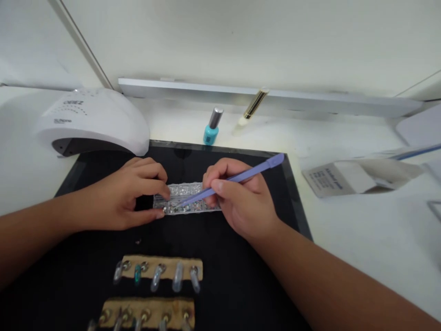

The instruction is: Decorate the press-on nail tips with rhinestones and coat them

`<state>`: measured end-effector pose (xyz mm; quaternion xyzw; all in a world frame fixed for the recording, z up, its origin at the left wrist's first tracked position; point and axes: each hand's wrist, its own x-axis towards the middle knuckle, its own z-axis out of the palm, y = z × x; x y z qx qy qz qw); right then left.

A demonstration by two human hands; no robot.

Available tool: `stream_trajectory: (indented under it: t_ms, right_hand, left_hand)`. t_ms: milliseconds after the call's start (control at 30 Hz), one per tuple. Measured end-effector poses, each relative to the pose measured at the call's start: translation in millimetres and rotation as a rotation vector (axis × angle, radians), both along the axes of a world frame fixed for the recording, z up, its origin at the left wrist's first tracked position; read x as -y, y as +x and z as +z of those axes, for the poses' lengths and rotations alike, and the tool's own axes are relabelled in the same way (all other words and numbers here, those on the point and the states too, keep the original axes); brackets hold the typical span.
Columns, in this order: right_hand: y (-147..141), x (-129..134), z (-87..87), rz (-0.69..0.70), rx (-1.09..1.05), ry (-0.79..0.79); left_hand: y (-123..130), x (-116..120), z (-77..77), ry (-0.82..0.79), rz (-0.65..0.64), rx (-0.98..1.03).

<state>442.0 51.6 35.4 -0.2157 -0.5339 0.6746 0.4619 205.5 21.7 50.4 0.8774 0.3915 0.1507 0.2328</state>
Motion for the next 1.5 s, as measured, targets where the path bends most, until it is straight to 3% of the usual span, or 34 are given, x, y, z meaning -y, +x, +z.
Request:
stream_trajectory:
  t_ms: [167,367,500,567,733,833,1000,1200,1500]
  right_hand:
    - [1.2,0.8,0.7,-0.008,-0.01,-0.062]
    - [0.7,3.9,1.8,0.021,0.032,-0.106]
    - [0.4,4.4,2.6,0.038,0.041,-0.131]
    - [0.5,3.7,2.6,0.046,0.036,-0.13]
    - [2.1,1.9,3.3,0.074,0.041,-0.135]
    - [2.9,5.0,6.1,0.073,0.083,-0.096]
    - [1.8,16.7,16.2,0.022,0.263,0.134]
    - [3.7,20.3,24.4,0.099,0.466,0.532]
    - [0.0,21.7,28.2,0.105,0.614,0.641]
  left_hand:
    - [7.4,3.3,-0.1,0.04,0.056,-0.034]
    - [14.3,7.4,-6.6,0.464,0.002,-0.151]
    - [12.9,6.0,-5.7,0.59,-0.071,-0.177]
    - [11.3,3.6,-5.0,0.553,-0.06,-0.15]
    - [8.3,-5.6,-7.5,0.207,0.022,0.079]
    - [7.5,-7.8,-9.3,0.114,0.032,0.153]
    - [4.5,-1.2,-9.6,0.096,-0.038,0.144]
    - [-2.5,1.2,-11.3,0.098,-0.083,0.164]
    - [-3.5,-1.9,-4.8,-0.003,-0.149,0.234]
